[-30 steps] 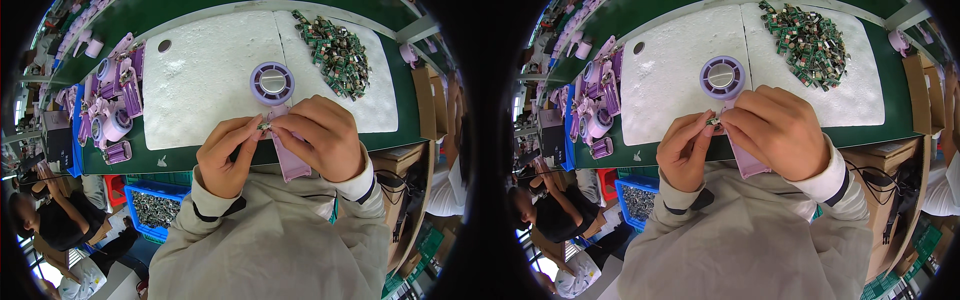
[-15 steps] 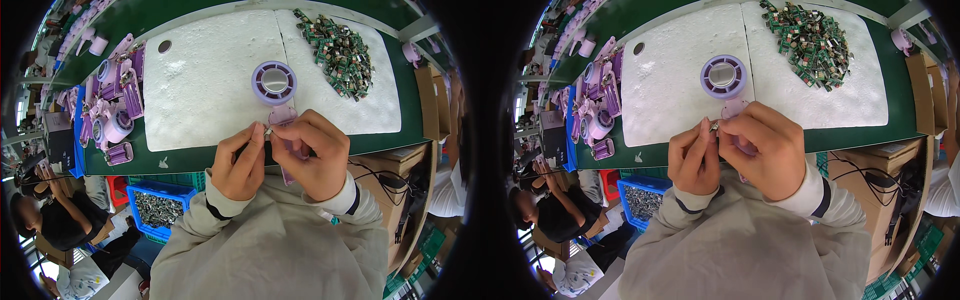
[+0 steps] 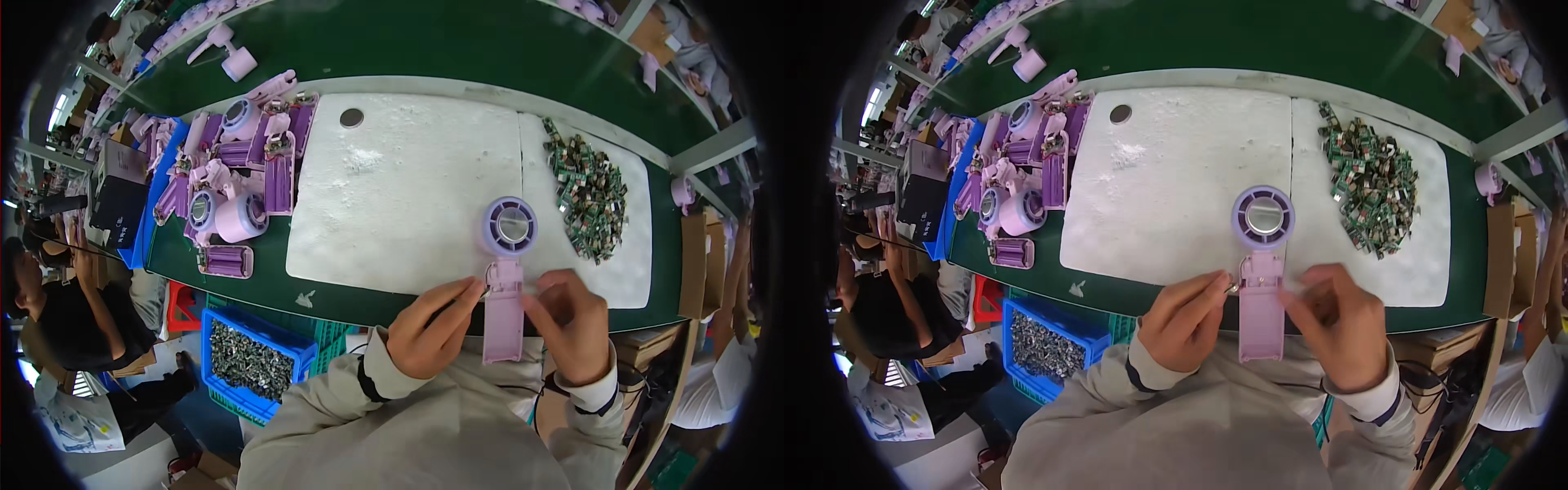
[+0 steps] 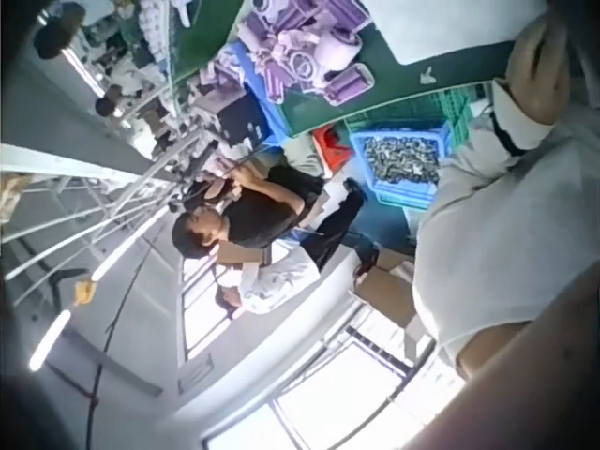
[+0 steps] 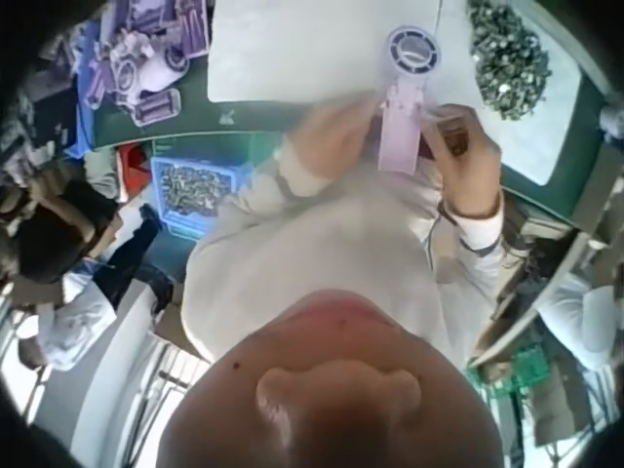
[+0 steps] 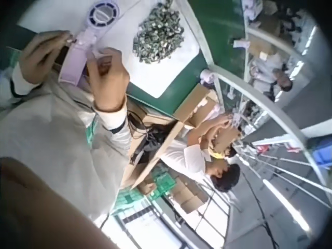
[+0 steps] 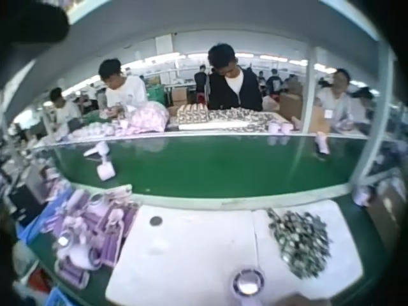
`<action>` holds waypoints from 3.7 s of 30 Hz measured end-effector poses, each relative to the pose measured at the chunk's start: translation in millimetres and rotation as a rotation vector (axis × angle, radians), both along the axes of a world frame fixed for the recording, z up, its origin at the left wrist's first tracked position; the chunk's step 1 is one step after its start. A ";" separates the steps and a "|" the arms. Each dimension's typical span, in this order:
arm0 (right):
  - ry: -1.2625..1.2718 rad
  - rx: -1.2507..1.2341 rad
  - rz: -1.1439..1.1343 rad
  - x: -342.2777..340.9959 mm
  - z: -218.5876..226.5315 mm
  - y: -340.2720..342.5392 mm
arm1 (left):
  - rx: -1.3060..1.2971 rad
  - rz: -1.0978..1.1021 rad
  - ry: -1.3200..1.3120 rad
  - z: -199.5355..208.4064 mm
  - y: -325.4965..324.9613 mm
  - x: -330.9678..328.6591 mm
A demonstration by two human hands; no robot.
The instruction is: Assembling small handheld electronic fans by installing batteries and PCBs into the plastic housing.
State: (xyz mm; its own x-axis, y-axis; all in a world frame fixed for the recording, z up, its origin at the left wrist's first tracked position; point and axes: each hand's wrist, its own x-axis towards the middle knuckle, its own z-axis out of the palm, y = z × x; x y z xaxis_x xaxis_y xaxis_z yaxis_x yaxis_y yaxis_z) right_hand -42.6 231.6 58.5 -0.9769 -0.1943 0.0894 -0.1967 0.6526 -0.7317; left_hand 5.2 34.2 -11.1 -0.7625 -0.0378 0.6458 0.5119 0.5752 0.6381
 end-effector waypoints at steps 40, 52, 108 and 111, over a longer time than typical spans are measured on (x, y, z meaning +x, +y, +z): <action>-0.017 -0.423 -0.307 50.3 33.6 70.8 | 0.124 -1.183 -0.884 -46.7 16.4 -15.2; -0.237 0.070 -0.544 60.6 -7.3 120.1 | 0.328 -1.169 -1.100 -71.4 13.7 -16.3; 0.156 -0.703 -0.600 133.9 -54.9 114.3 | -0.164 -1.245 -1.243 -245.8 116.8 9.0; 0.195 -0.877 -0.483 103.7 -60.7 83.1 | -0.288 -1.080 -1.221 -226.2 32.2 -12.0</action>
